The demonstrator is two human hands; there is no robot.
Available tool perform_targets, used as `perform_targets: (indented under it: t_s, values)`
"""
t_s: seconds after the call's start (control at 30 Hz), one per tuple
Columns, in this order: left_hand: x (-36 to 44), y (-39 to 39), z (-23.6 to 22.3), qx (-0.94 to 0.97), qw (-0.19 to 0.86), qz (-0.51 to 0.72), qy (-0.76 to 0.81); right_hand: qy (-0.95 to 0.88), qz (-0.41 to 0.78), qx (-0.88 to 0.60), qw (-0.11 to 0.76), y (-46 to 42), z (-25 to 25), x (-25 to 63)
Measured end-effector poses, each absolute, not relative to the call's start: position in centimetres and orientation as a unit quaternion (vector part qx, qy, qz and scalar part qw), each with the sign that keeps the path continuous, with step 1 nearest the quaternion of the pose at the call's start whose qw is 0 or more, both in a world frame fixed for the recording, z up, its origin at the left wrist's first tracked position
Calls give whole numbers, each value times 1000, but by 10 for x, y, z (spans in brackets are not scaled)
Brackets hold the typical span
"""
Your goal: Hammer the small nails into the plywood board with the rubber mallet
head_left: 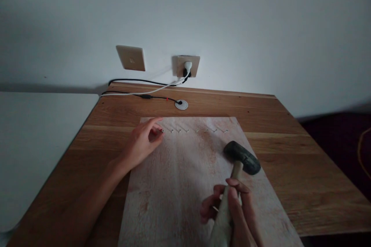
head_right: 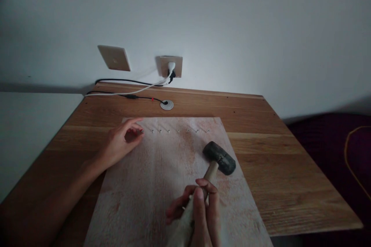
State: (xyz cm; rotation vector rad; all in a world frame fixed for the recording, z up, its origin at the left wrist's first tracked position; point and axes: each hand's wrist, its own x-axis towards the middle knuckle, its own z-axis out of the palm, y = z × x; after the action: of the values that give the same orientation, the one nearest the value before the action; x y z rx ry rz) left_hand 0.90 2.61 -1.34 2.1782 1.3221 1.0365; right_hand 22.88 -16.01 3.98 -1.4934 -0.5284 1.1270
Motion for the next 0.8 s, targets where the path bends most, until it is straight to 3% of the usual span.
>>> perform_targets:
  t_s: [0.1, 0.27, 0.4, 0.57, 0.8]
  values:
    - [8, 27, -13, 774, 205, 364, 476, -272, 475, -647, 530, -159, 45, 230]
    - [1, 23, -5, 785, 188, 347, 477, -460, 428, -703, 334, -155, 44, 249]
    - [-17, 2, -3, 803, 123, 309, 495, -525, 376, -694, 316, -150, 24, 258]
    - [-53, -37, -6, 796, 116, 249, 539, -594, 303, -684, 296, -149, -2, 263]
    - [-102, -74, 0, 852, 103, 145, 493, -594, 271, -691, 311, -157, 9, 260]
